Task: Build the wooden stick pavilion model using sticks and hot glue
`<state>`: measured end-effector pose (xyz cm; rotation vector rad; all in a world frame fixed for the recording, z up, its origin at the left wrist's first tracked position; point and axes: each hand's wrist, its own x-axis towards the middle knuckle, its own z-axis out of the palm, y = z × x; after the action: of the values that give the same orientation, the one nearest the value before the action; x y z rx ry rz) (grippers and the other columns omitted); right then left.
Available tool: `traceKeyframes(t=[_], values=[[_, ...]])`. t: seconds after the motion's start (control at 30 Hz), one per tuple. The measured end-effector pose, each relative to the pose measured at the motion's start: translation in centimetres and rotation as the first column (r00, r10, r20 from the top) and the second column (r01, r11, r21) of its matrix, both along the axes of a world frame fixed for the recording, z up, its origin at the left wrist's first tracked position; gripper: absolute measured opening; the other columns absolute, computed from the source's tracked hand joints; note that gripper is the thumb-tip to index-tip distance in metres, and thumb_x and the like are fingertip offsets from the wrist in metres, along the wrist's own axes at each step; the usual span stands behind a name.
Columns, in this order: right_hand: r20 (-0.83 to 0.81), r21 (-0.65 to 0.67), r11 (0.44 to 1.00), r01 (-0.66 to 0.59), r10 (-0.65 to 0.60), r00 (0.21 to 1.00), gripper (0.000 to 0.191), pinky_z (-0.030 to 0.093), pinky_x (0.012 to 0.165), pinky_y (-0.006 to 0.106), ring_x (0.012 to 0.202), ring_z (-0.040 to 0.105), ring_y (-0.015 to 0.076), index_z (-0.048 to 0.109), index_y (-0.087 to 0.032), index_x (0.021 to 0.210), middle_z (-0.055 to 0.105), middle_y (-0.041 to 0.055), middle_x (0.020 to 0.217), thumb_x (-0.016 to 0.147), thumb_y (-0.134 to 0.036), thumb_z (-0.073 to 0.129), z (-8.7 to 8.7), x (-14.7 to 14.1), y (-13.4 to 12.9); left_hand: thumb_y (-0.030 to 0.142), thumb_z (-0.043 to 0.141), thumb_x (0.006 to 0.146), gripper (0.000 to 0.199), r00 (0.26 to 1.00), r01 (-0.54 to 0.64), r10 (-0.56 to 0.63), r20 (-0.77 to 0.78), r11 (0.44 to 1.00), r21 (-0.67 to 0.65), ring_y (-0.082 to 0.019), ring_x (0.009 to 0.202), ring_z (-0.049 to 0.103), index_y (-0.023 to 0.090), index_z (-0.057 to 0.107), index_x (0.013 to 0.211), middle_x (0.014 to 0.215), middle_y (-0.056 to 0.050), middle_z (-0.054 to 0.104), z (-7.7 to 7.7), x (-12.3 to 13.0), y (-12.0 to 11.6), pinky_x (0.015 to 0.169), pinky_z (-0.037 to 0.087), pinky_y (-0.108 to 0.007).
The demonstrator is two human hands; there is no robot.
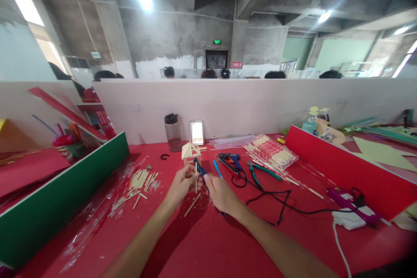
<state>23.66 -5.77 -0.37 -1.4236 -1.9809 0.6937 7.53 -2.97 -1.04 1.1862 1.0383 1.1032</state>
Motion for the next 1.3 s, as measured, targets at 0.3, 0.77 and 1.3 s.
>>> traceKeyframes(t=[0.3, 0.77, 1.3], values=[[0.047, -0.023, 1.000, 0.010, -0.009, 0.999, 0.046, 0.036, 0.062, 0.023, 0.067, 0.062, 0.0148, 0.062, -0.015, 0.089, 0.067, 0.0058, 0.073, 0.107, -0.035, 0.024, -0.5, 0.1, 0.1, 0.038, 0.078, 0.065, 0.035, 1.000, -0.026, 0.027, 0.004, 0.999, -0.042, -0.013, 0.058, 0.064, 0.019, 0.055, 0.083, 0.068, 0.002, 0.063, -0.2, 0.4, -0.2, 0.062, 0.057, -0.027], [-0.022, -0.060, 0.998, 0.007, -0.008, 1.000, 0.054, 0.042, 0.068, 0.025, 0.077, 0.067, 0.0182, 0.064, -0.016, 0.091, 0.070, 0.0080, 0.076, 0.107, -0.040, 0.018, -1.8, -0.4, 0.8, 0.038, 0.079, 0.066, 0.035, 0.998, -0.019, 0.022, 0.051, 0.998, -0.059, -0.013, 0.058, 0.065, 0.020, 0.052, 0.080, 0.063, 0.003, 0.063, -1.3, 0.3, 0.4, 0.064, 0.058, -0.027], [0.063, -0.064, 0.997, -0.048, 0.052, 0.997, 0.053, 0.042, 0.074, 0.029, 0.084, 0.067, 0.0223, 0.063, -0.019, 0.092, 0.070, 0.0092, 0.087, 0.103, -0.052, 0.023, 0.1, 2.0, 1.4, 0.040, 0.077, 0.070, 0.034, 0.998, 0.065, -0.065, 0.004, 0.998, -0.017, -0.016, 0.068, 0.068, 0.019, 0.055, 0.086, 0.074, -0.002, 0.069, -0.9, -0.6, 0.6, 0.070, 0.056, -0.029]])
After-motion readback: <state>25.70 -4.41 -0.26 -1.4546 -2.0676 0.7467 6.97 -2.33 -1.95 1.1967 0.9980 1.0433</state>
